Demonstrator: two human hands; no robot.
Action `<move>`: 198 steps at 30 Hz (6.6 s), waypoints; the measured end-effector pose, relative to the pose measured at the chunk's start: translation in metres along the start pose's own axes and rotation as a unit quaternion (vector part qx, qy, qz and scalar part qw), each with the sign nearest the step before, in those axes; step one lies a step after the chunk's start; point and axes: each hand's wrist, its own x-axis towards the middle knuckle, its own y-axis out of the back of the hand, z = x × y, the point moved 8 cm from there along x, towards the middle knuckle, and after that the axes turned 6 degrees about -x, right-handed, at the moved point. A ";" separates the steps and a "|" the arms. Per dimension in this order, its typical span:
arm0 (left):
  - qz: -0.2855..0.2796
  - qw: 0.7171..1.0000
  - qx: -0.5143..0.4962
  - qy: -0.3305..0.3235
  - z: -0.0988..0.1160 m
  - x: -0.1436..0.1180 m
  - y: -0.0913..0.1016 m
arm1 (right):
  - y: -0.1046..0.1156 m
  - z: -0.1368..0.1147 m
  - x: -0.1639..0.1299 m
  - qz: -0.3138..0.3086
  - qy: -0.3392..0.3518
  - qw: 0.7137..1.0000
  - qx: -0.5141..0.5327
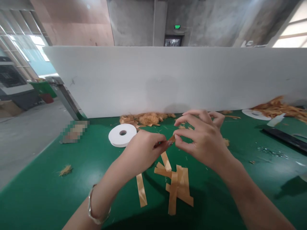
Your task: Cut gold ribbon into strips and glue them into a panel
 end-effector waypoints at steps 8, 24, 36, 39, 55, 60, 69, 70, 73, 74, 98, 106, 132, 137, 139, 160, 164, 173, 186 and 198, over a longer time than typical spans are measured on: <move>0.040 0.988 0.144 0.024 0.012 -0.008 -0.005 | -0.032 0.082 -0.014 0.019 -0.155 0.986 -0.054; -0.006 0.994 0.104 0.042 0.000 -0.004 -0.003 | -0.029 0.019 -0.004 -0.179 0.010 0.957 0.226; 0.015 0.995 0.092 0.038 0.001 -0.005 0.005 | -0.035 0.061 -0.008 -0.121 -0.080 0.964 0.222; 0.003 0.996 0.087 0.035 0.002 -0.004 0.003 | -0.036 0.045 -0.006 -0.153 -0.062 0.944 0.286; 0.008 0.997 0.066 0.037 0.004 -0.005 0.005 | -0.027 0.031 -0.005 -0.153 -0.040 0.946 0.282; 0.006 0.998 0.055 0.030 0.004 -0.004 0.004 | -0.030 0.020 -0.004 -0.183 -0.010 0.935 0.302; 0.014 0.998 0.032 0.043 -0.007 -0.001 0.007 | -0.034 0.037 -0.007 -0.169 -0.074 0.952 0.245; 0.012 0.999 0.029 0.039 -0.007 -0.001 0.007 | -0.036 0.033 -0.007 -0.178 -0.073 0.948 0.255; 0.004 1.000 0.009 0.017 -0.006 0.000 0.005 | -0.042 0.020 -0.008 -0.204 -0.045 0.931 0.300; 0.003 1.000 -0.001 0.010 -0.006 0.001 0.004 | -0.044 0.017 -0.008 -0.208 -0.037 0.925 0.315; 0.003 0.995 -0.092 0.026 -0.003 -0.001 -0.002 | -0.030 0.021 -0.004 -0.160 -0.061 0.921 0.350; -0.001 0.992 -0.119 0.046 -0.003 -0.002 -0.001 | -0.021 0.028 -0.005 -0.131 -0.057 0.938 0.315; 0.020 0.971 -0.236 0.035 -0.006 -0.004 0.001 | -0.078 0.004 -0.017 -0.191 -0.215 0.556 0.780; 0.032 0.973 -0.226 0.031 -0.008 -0.003 0.004 | -0.080 0.016 -0.017 -0.139 -0.302 0.409 0.850; 0.040 0.974 -0.223 0.030 -0.009 -0.004 0.005 | -0.083 0.023 -0.019 -0.118 -0.331 0.393 0.850; -0.017 0.992 -0.129 0.002 0.003 -0.001 -0.003 | -0.047 0.010 -0.011 -0.242 -0.090 0.836 0.483; -0.012 0.994 -0.104 -0.019 0.005 -0.001 -0.004 | -0.032 0.007 -0.008 -0.215 -0.013 0.911 0.352; 0.121 0.974 0.177 -0.072 0.011 -0.002 -0.007 | -0.039 -0.002 -0.002 -0.118 0.085 0.978 0.149; 0.169 0.944 0.273 -0.072 0.010 -0.001 -0.013 | -0.047 0.000 -0.002 -0.071 0.087 0.992 0.051; -0.007 1.000 -0.027 0.001 -0.036 0.013 -0.017 | -0.070 0.076 -0.013 -0.037 -0.243 0.870 0.428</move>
